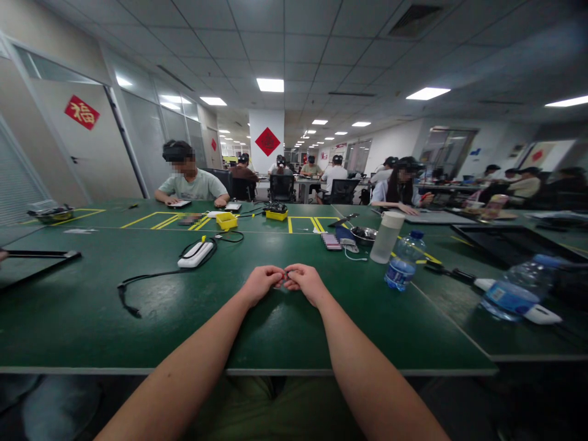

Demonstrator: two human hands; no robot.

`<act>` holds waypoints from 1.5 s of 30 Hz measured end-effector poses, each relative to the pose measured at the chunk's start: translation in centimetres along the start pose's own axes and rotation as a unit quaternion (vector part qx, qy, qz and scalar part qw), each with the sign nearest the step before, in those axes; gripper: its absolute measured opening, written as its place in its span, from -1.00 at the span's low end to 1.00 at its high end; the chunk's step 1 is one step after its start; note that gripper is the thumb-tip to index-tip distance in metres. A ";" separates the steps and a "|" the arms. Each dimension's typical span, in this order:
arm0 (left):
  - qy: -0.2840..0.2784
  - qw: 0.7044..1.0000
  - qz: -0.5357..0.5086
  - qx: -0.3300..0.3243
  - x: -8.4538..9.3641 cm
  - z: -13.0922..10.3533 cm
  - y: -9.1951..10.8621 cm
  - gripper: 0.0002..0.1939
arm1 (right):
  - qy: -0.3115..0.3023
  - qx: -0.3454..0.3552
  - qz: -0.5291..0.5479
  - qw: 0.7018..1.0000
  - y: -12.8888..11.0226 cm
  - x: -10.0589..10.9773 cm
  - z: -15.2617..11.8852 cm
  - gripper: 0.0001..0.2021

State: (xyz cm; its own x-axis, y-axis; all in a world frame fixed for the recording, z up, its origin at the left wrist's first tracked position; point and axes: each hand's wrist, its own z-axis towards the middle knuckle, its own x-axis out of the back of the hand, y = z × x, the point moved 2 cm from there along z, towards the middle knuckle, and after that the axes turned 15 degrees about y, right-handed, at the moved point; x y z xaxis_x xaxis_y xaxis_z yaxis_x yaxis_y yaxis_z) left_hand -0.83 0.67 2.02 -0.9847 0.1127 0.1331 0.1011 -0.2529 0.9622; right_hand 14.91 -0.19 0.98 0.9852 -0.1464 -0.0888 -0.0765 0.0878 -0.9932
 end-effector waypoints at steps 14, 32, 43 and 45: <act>-0.028 0.993 -0.093 0.069 0.0 0.2 -0.9 -0.74 | -0.005 -0.052 -0.012 0.999 0.3 0.0 0.0 -0.80; 0.013 0.998 -0.064 0.023 -0.1 0.0 -0.2 -0.83 | -0.020 0.018 0.008 1.000 0.3 0.1 -0.1 -0.74; 0.028 0.996 -0.072 0.047 0.0 0.4 -0.8 -0.83 | -0.018 0.026 0.026 0.999 0.5 0.2 0.2 -0.75; 0.032 0.995 -0.076 0.060 0.0 0.4 -0.8 -0.83 | -0.015 0.012 0.041 0.999 0.5 0.1 0.2 -0.74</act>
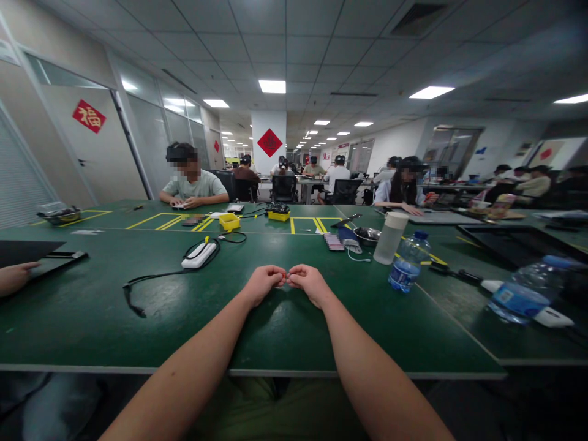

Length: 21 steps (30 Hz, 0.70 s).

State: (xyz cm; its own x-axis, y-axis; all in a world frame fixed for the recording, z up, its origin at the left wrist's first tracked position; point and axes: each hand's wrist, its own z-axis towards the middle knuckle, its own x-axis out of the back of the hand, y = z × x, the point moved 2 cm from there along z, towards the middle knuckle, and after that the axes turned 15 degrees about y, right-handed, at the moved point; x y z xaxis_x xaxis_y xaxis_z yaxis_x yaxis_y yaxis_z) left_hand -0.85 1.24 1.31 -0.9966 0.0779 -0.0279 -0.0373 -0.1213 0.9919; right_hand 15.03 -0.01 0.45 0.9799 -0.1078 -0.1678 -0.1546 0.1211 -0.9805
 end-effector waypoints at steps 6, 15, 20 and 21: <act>0.008 1.000 -0.009 0.007 0.0 0.0 -0.1 -0.81 | 0.014 -0.016 0.039 0.999 -0.1 -0.1 -0.2 -0.76; 0.007 1.000 0.017 -0.021 0.1 0.1 -0.2 -0.81 | 0.005 -0.063 0.064 0.996 -0.4 0.0 0.0 -0.75; 0.004 1.000 0.004 -0.020 0.1 0.1 -0.2 -0.81 | 0.001 -0.066 0.052 0.996 -0.3 -0.2 0.0 -0.87; 0.003 1.000 -0.003 -0.016 0.1 0.0 -0.2 -0.81 | -0.001 -0.064 0.051 0.997 -0.3 -0.2 0.0 -0.87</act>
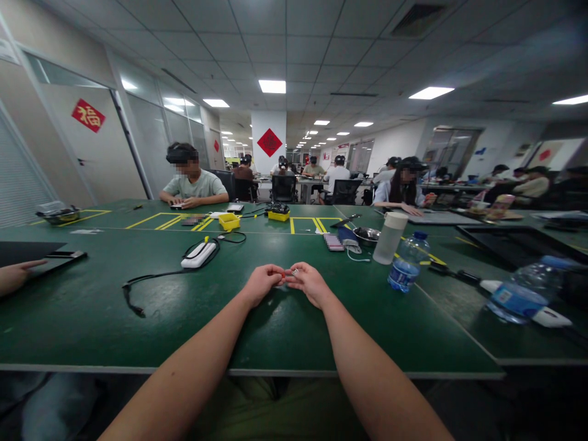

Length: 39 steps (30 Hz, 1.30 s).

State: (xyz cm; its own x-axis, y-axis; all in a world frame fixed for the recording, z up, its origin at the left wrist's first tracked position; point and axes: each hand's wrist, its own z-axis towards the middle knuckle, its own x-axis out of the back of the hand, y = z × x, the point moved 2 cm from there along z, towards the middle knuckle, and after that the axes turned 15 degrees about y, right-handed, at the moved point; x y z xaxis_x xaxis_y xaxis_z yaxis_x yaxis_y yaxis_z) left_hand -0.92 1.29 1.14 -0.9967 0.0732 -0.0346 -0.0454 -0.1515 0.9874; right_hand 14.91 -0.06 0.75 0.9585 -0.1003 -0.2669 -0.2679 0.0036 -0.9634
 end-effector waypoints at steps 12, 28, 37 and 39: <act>-0.012 0.999 -0.030 0.013 0.0 -0.3 0.6 -0.76 | -0.041 0.032 -0.025 0.998 0.0 -0.1 -0.3 -0.82; 0.002 1.000 0.018 -0.024 0.1 0.0 0.2 -0.82 | -0.003 0.081 -0.083 0.993 0.2 0.1 0.0 -0.71; -0.004 0.997 0.045 -0.059 0.1 -0.4 0.7 -0.79 | -0.012 0.013 -0.069 0.997 0.0 -0.1 -0.2 -0.73; -0.007 0.997 0.054 -0.061 0.1 -0.5 0.8 -0.79 | -0.017 0.007 -0.058 0.998 0.0 -0.1 -0.3 -0.75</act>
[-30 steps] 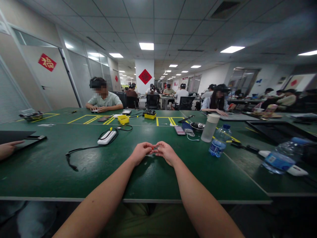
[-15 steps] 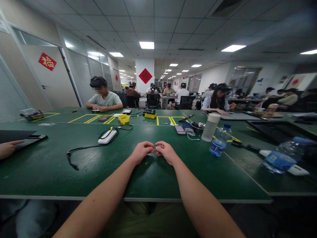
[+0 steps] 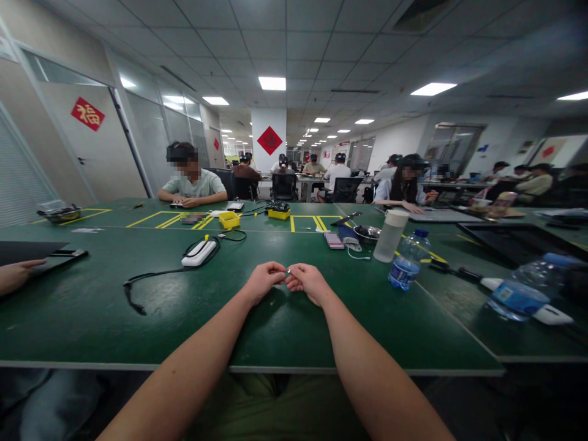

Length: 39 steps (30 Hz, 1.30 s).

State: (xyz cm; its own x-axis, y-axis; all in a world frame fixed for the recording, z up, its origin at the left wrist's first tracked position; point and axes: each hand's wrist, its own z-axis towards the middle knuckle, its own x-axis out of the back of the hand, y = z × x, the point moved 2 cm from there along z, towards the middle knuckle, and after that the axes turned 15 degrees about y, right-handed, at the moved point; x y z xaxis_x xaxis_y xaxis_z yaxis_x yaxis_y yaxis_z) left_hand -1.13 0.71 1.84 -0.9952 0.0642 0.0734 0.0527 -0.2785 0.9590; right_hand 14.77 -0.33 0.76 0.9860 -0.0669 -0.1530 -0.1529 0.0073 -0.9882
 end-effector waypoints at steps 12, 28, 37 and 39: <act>0.012 1.000 -0.003 0.014 -0.1 0.2 0.0 -0.79 | -0.005 0.052 -0.058 0.997 0.4 -0.1 0.3 -0.80; -0.029 0.997 -0.045 0.061 -0.3 -0.1 0.0 -0.81 | 0.057 0.111 -0.042 0.991 0.2 0.2 0.3 -0.83; -0.026 0.996 -0.057 0.067 -0.4 0.2 -0.8 -0.81 | 0.053 0.189 -0.131 0.972 -0.3 0.5 0.1 -0.79; -0.025 0.997 -0.041 0.057 -0.4 0.2 -0.9 -0.82 | 0.050 0.198 -0.155 0.966 -0.1 0.6 0.4 -0.79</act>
State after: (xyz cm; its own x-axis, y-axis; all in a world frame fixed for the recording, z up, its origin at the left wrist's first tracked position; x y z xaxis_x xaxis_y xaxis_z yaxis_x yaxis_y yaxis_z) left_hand -0.80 1.15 1.01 -0.9914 0.1305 0.0048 -0.0163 -0.1606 0.9869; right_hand 15.41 0.01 0.79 0.9656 -0.2240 0.1321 0.2066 0.3520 -0.9129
